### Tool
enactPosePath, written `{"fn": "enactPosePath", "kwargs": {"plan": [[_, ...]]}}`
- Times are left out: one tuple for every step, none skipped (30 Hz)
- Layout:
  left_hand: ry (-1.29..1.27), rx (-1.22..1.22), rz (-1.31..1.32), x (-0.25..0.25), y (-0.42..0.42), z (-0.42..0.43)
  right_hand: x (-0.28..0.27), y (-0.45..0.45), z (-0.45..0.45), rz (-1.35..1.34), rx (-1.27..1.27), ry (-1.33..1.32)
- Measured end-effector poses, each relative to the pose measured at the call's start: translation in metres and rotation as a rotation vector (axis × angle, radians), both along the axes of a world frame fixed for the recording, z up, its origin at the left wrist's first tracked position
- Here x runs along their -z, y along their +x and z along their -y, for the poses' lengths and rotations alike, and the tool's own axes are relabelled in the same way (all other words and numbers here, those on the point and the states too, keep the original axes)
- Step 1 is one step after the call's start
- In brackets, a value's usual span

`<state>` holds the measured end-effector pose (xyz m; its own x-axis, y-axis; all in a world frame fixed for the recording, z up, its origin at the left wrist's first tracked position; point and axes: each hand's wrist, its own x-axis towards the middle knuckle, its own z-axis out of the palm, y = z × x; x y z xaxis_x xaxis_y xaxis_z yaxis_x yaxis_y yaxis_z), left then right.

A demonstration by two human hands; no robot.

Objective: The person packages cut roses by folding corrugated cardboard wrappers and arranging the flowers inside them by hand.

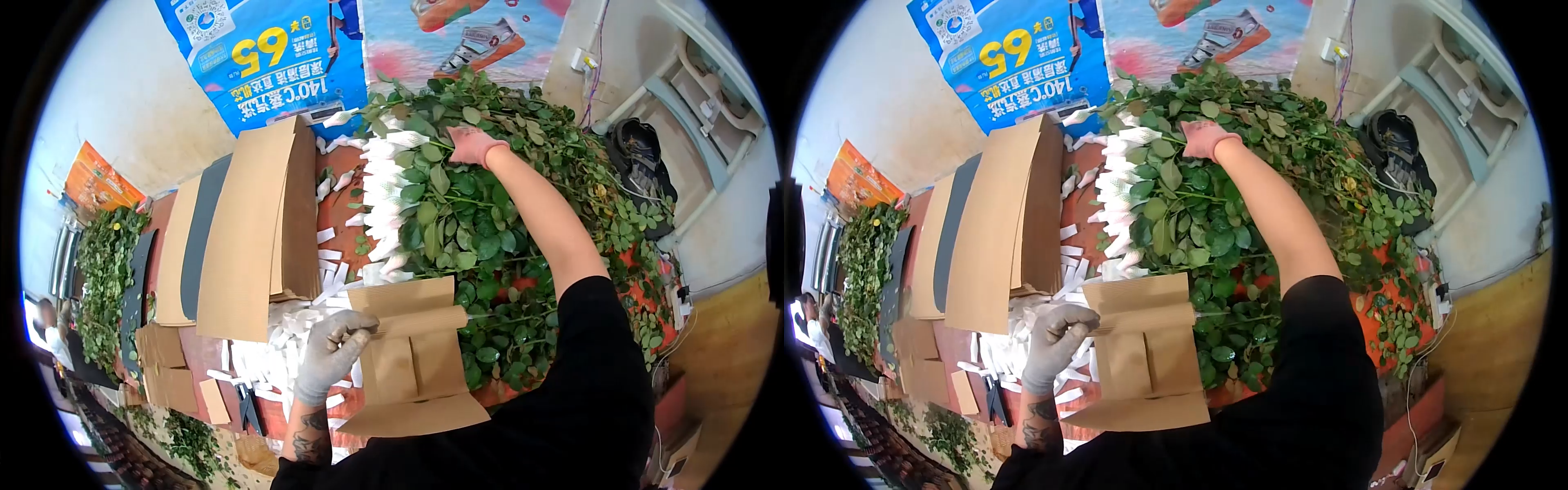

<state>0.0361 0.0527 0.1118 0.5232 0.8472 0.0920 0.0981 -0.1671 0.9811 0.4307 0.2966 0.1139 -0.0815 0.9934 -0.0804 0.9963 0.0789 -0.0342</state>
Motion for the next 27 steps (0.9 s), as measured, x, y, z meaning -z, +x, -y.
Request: {"fn": "enactPosePath", "kwargs": {"plan": [[0.003,-0.006,-0.026,0.008,-0.005,0.002,0.000,-0.003,-0.004,-0.030,0.040,-0.048],[-0.003,-0.011,-0.026,0.011,-0.009,0.004,-0.001,-0.004,-0.007,-0.030,0.035,-0.054],[-0.048,-0.044,-0.008,0.014,-0.013,0.006,-0.004,-0.003,-0.009,-0.008,-0.025,-0.050],[-0.092,-0.074,0.010,0.014,-0.015,0.007,-0.008,-0.002,-0.011,0.013,-0.082,-0.044],[-0.094,-0.074,0.009,0.013,-0.017,0.008,-0.016,-0.005,-0.010,0.005,-0.088,-0.109],[-0.163,-0.081,0.063,0.012,-0.017,0.008,-0.012,-0.006,-0.010,0.005,-0.087,-0.107],[-0.226,-0.084,0.120,0.010,-0.016,0.008,-0.010,-0.010,-0.006,0.006,-0.084,-0.035],[-0.217,-0.076,0.120,0.009,-0.013,0.006,-0.010,-0.012,0.000,0.005,-0.078,0.039],[-0.200,-0.045,0.142,0.008,-0.008,0.004,-0.014,-0.013,0.000,-0.012,0.003,-0.062],[-0.183,-0.017,0.162,0.007,-0.004,0.002,-0.009,-0.014,-0.001,0.026,-0.007,-0.010],[-0.210,-0.003,0.176,0.006,0.000,-0.002,-0.007,-0.013,-0.004,0.036,-0.005,0.005],[-0.207,-0.002,0.174,0.005,0.003,-0.005,-0.004,-0.011,-0.006,0.045,-0.004,0.018],[-0.135,0.024,0.129,0.003,0.005,-0.010,-0.009,-0.012,-0.002,0.043,-0.004,0.021],[-0.061,0.048,0.089,0.000,0.008,-0.013,-0.015,-0.011,0.004,0.009,0.019,0.057],[-0.075,0.030,0.134,-0.004,0.014,-0.012,-0.023,-0.009,0.009,-0.019,0.039,0.091],[-0.073,0.021,0.141,-0.010,0.016,-0.016,-0.030,-0.005,0.013,-0.014,0.029,0.092],[0.034,0.101,0.041,-0.016,0.017,-0.022,-0.037,0.002,0.016,-0.096,0.037,0.213],[0.136,0.177,-0.058,-0.021,0.019,-0.028,-0.045,0.008,0.019,-0.178,0.040,0.327],[0.129,0.162,-0.046,-0.028,0.022,-0.032,-0.058,0.015,0.025,-0.239,0.045,0.361],[0.129,0.228,-0.076,-0.035,0.026,-0.037,-0.068,0.025,0.029,-0.299,0.055,0.395],[0.134,0.298,-0.105,-0.040,0.032,-0.044,-0.070,0.043,0.026,-0.341,0.077,0.466],[0.134,0.295,-0.094,-0.039,0.039,-0.052,-0.071,0.057,0.023,-0.385,0.103,0.540],[0.040,0.314,0.036,-0.035,0.050,-0.061,-0.089,0.060,0.033,-0.457,0.123,0.526],[-0.052,0.337,0.164,-0.036,0.063,-0.070,-0.097,0.065,0.036,-0.518,0.191,0.495],[-0.129,0.351,0.221,-0.046,0.077,-0.081,-0.102,0.069,0.040,-0.505,0.182,0.497],[-0.125,0.323,0.316,-0.047,0.099,-0.096,-0.105,0.071,0.044,-0.493,0.175,0.499],[-0.117,0.299,0.409,-0.047,0.121,-0.111,-0.109,0.070,0.049,-0.484,0.182,0.507]]}}
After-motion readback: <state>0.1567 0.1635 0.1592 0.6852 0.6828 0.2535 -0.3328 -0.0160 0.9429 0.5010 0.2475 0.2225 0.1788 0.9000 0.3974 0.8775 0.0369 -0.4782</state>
